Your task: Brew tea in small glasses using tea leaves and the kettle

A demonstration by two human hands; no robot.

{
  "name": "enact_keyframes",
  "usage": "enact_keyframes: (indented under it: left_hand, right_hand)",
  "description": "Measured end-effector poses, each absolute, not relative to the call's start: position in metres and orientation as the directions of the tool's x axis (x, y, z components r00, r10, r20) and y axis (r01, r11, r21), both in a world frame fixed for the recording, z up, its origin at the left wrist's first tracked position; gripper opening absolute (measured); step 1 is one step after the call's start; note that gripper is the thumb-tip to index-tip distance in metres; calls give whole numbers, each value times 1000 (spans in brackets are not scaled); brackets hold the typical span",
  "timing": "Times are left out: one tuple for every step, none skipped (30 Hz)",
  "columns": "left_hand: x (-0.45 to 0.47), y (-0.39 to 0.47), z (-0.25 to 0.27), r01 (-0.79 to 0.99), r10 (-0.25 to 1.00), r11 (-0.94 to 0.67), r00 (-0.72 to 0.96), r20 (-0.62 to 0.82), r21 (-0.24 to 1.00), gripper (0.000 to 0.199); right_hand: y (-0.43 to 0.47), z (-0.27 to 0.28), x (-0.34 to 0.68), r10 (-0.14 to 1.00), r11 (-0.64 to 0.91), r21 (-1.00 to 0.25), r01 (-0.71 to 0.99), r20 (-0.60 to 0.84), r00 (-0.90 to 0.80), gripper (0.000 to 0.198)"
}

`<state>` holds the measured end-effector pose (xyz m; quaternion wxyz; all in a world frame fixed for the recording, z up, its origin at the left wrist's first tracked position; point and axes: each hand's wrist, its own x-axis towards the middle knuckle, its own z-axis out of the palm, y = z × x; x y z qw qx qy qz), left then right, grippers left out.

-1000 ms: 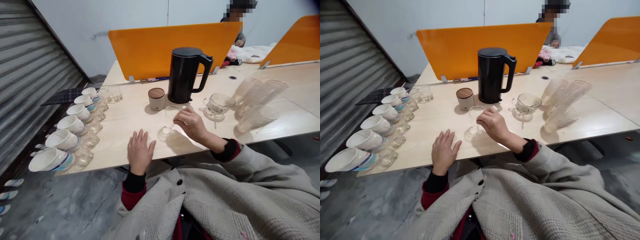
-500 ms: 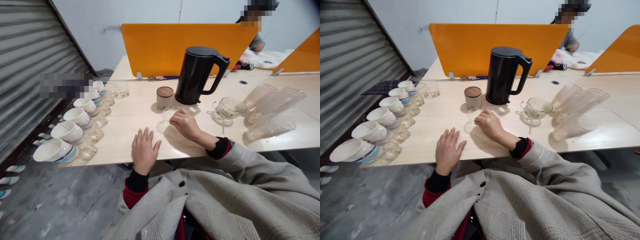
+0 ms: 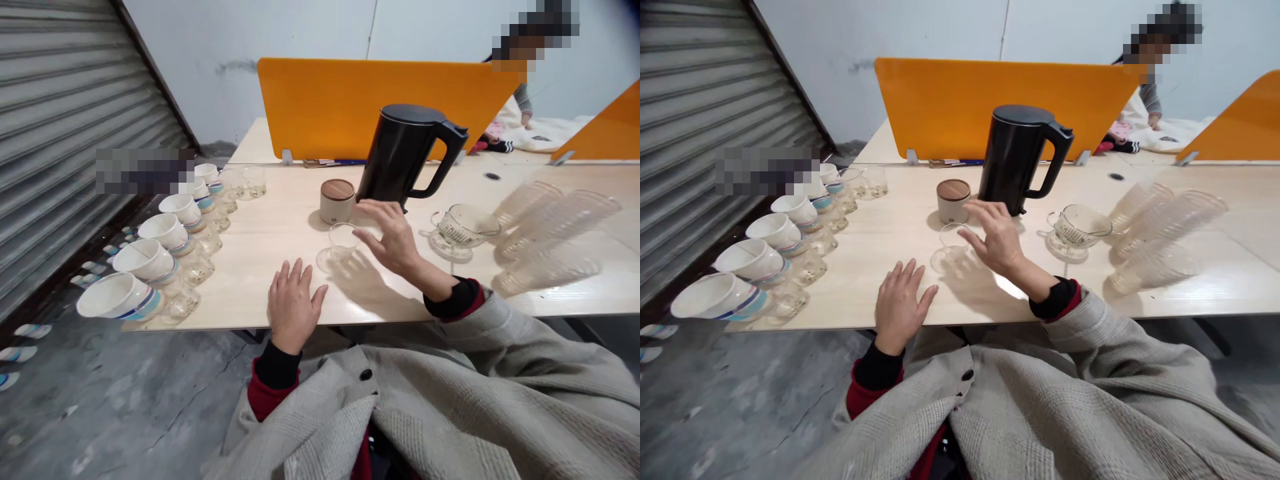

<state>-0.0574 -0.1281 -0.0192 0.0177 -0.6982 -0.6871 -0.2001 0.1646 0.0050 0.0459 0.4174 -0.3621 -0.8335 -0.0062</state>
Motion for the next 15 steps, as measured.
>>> enact_keyframes:
  left_hand:
    - [-57, -128, -19, 966, 953, -54, -25, 303, 251, 53]
    - [-57, -128, -19, 966, 953, -54, -26, 303, 251, 53]
    - [-57, -128, -19, 967, 953, -52, -27, 302, 251, 52]
    - [-57, -128, -18, 967, 953, -52, -27, 301, 250, 52]
    - [-57, -128, -18, 967, 954, -51, -27, 300, 249, 52]
    - [-57, -128, -17, 967, 954, -50, -28, 297, 250, 53]
    - [-57, -128, -17, 967, 955, -49, -28, 295, 251, 53]
    - [-57, -128, -17, 966, 956, -48, -30, 293, 255, 52]
    - [-57, -129, -17, 965, 956, -47, -31, 292, 258, 52]
    - [-57, -129, -17, 964, 955, -48, -32, 294, 261, 52]
    - [-57, -129, -18, 963, 954, -49, -33, 298, 264, 51]
    - [-57, -129, -18, 963, 952, -50, -34, 304, 265, 51]
    - [-57, -129, -19, 963, 950, -51, -35, 310, 265, 50]
    - [-57, -129, -19, 962, 948, -52, -36, 316, 266, 49]
    - [-57, -129, -20, 962, 947, -54, -36, 320, 268, 49]
  right_hand:
    - [14, 51, 165, 630, 699, -312, 643, 695, -348, 48]
    - [26, 56, 164, 662, 661, -333, 672, 680, -315, 51]
    - [39, 59, 162, 695, 627, -355, 693, 657, -292, 55]
    - [52, 61, 158, 725, 601, -377, 705, 628, -283, 59]
    - [67, 62, 152, 752, 583, -400, 707, 594, -285, 64]
    - [80, 62, 146, 779, 569, -425, 704, 554, -296, 68]
    - [93, 61, 139, 803, 556, -450, 699, 507, -313, 72]
    - [104, 59, 133, 824, 545, -474, 691, 457, -336, 76]
    - [113, 57, 126, 837, 538, -494, 682, 409, -364, 78]
    - [121, 54, 120, 842, 537, -509, 673, 371, -391, 80]
    - [127, 51, 115, 841, 540, -519, 662, 349, -413, 81]
    - [131, 49, 111, 837, 548, -524, 652, 342, -427, 81]
    - [134, 46, 108, 831, 556, -525, 644, 348, -433, 80]
    - [136, 43, 106, 828, 561, -525, 640, 361, -429, 79]
    - [138, 40, 104, 827, 561, -525, 640, 376, -417, 76]
